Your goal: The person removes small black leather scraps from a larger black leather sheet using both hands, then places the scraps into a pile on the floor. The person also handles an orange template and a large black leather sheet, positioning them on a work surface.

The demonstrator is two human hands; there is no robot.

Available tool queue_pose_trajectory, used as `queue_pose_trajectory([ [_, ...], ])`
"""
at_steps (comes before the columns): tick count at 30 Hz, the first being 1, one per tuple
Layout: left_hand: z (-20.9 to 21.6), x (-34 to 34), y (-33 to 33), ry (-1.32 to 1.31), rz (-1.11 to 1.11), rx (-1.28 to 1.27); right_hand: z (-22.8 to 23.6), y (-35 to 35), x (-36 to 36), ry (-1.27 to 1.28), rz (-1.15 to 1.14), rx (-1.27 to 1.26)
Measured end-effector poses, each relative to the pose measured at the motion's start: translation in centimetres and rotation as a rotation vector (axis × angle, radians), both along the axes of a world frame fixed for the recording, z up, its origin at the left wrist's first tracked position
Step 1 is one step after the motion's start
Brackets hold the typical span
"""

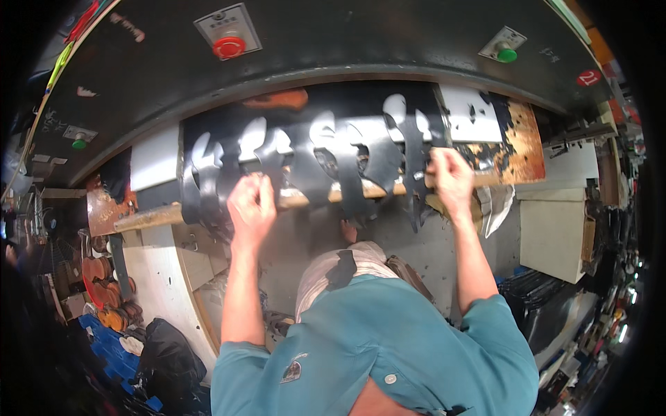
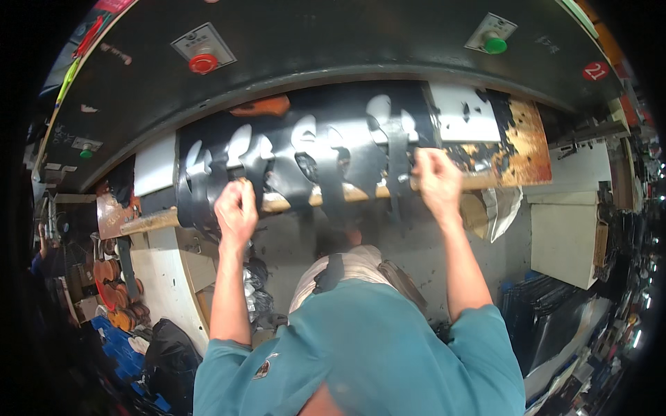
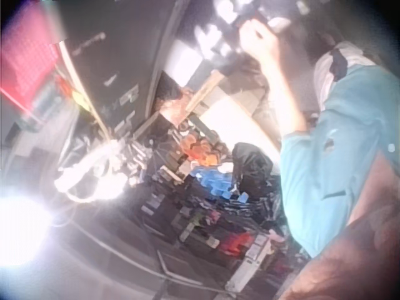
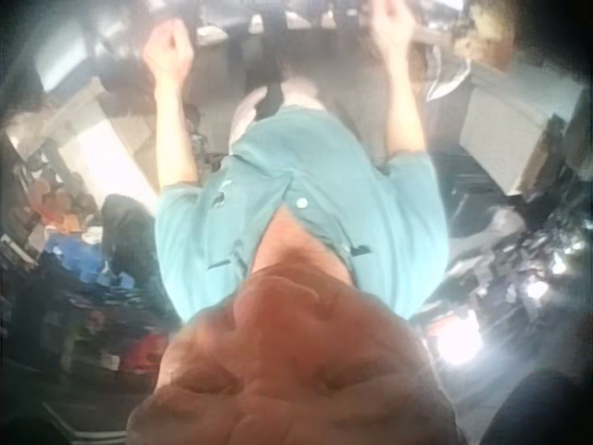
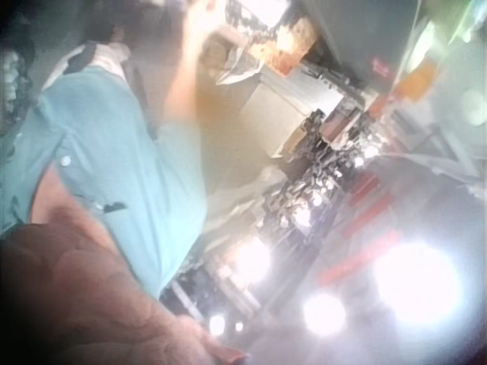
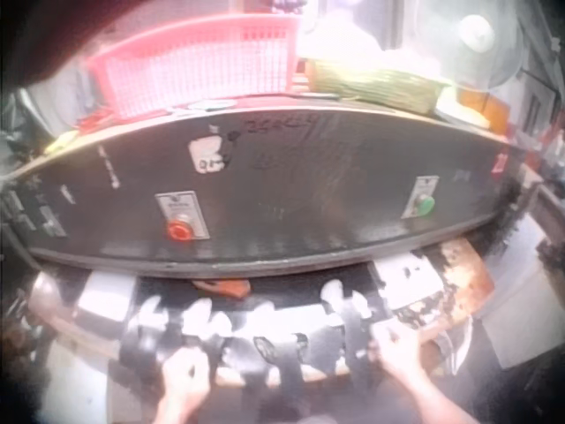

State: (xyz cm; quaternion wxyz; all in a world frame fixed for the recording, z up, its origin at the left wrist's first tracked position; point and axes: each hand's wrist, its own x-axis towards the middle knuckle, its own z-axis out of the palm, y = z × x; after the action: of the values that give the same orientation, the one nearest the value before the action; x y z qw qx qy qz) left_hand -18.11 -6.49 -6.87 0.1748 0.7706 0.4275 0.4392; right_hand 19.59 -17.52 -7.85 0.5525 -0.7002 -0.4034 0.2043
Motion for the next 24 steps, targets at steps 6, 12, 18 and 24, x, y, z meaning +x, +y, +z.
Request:
queue_pose_trajectory([
  [6, 1.3, -3.8, -6.8, 0.151, -0.095, -0.342, 3.0, -2.1, -4.6, -0.159, 0.074, 0.04],
  [12, 5.7, -8.5, -5.8, 0.131, -0.025, -0.526, 5.0, 6.6, -17.8, -0.504, 0.667, -0.079],
  [18, -0.6, -9.1, -1.9, 0.383, 0.249, 0.001, 3.5, 7.8, -25.3, -0.849, 0.692, -0.148],
  [24, -3.6, -9.0, -0.9, 0.454, 0.261, -0.079, 4.0, 10.6, -21.4, -0.564, 0.801, -0.155],
])
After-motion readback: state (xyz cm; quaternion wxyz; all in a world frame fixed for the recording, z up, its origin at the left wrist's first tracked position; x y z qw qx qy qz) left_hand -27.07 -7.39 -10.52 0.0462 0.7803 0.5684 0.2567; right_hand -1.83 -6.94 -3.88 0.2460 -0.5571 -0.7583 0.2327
